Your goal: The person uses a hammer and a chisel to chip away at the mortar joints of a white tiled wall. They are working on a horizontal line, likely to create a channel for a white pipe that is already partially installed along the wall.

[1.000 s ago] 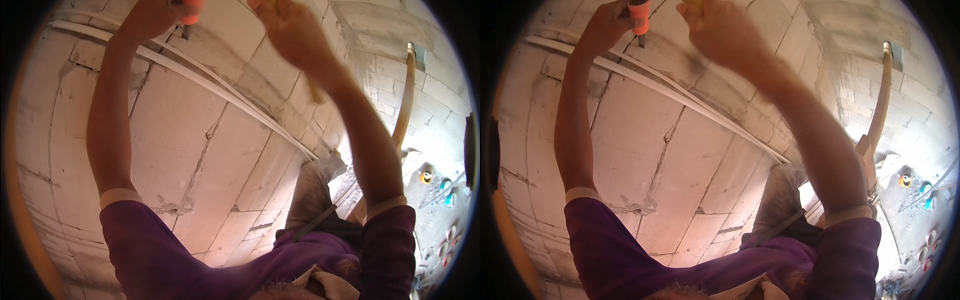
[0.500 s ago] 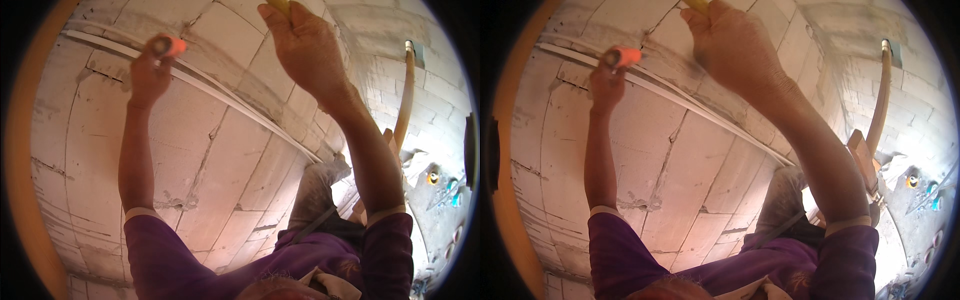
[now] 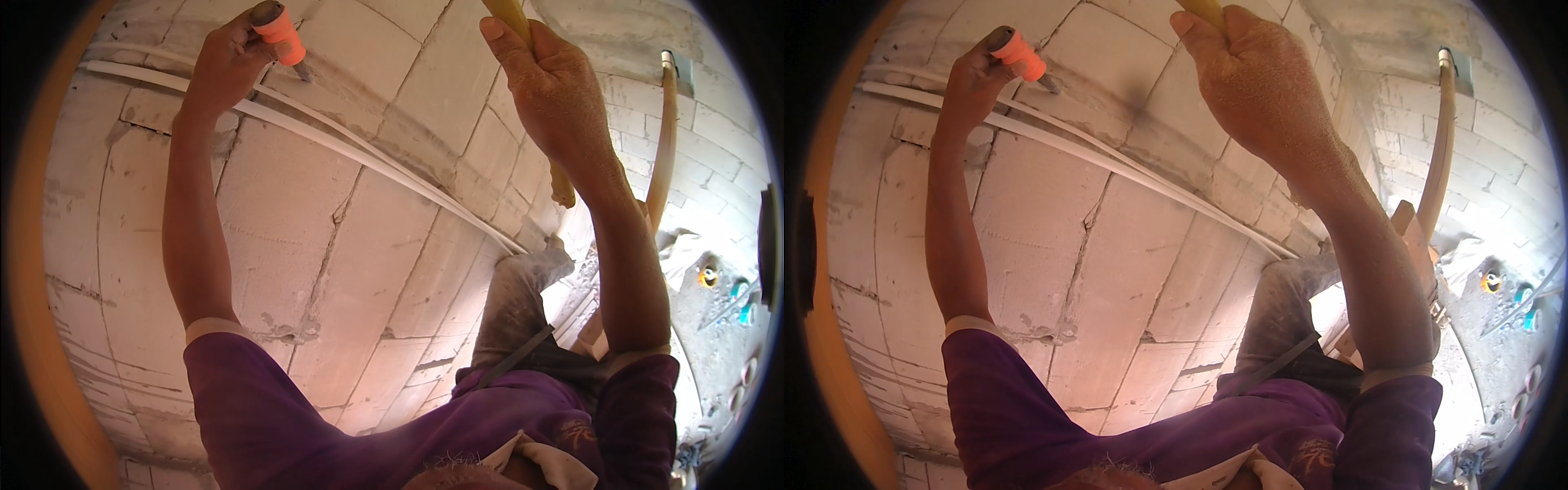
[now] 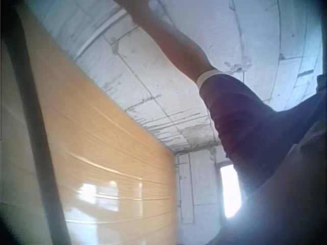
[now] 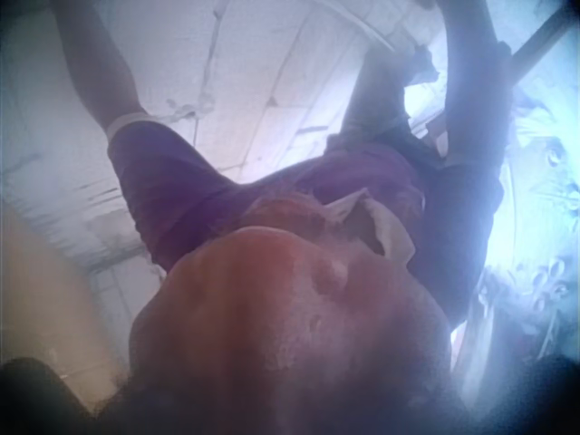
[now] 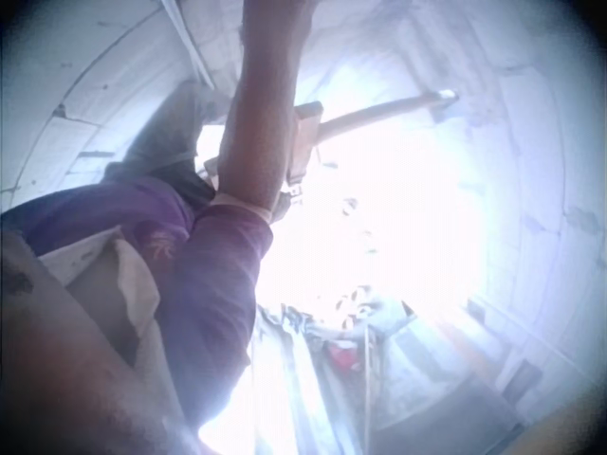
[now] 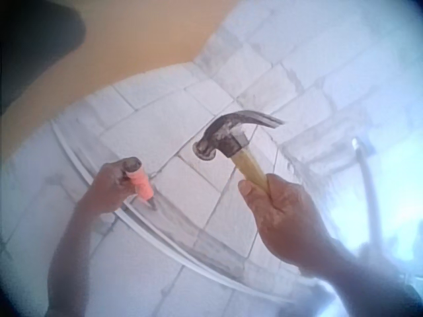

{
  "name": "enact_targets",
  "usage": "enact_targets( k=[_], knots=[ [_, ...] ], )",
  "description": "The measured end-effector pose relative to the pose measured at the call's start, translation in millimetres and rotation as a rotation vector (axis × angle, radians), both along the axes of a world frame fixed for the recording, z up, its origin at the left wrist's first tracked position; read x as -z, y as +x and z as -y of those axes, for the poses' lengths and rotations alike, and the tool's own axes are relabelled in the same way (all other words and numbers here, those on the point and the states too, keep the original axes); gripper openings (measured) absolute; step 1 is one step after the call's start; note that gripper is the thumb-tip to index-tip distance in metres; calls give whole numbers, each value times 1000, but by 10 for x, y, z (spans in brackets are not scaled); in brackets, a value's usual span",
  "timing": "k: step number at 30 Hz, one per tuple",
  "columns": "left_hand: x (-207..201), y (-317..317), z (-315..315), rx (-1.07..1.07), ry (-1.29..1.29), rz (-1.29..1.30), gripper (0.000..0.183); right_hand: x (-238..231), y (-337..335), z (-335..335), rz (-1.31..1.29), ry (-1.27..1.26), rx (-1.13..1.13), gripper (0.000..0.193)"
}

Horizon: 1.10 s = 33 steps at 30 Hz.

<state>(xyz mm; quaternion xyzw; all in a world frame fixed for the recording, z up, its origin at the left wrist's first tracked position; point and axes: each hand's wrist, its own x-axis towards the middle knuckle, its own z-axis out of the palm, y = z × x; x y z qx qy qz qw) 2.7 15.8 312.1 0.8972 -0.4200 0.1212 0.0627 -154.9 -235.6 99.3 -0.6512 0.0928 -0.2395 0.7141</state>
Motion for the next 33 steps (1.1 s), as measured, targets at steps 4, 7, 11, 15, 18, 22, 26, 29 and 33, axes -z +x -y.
enact_targets(
  k=[4,7,11,15,18,22,26,29,33],
  knots=[
    [-100,113,158,-59,199,115,33,125,22,24,150,-83,-14,47],
    [-133,52,400,-108,251,33,21,-178,14,76,-42,-8,-35,48],
    [119,-173,798,-110,154,-148,9,-419,60,111,79,66,155,51],
    [114,-198,750,-114,194,-63,10,-150,569,-158,163,-170,51,53],
    [206,-157,700,-189,162,2,11,-222,469,-138,163,-107,-41,52],
    [140,-257,644,-260,150,45,10,-305,332,-253,325,5,-45,48],
    [219,-136,693,-180,139,10,8,-182,622,-188,339,-154,-98,46],
    [141,-268,583,-133,93,-62,6,-701,109,-177,133,5,-126,44],
    [209,38,306,-121,315,232,32,-111,668,-264,324,-301,-130,42]
  ],
)
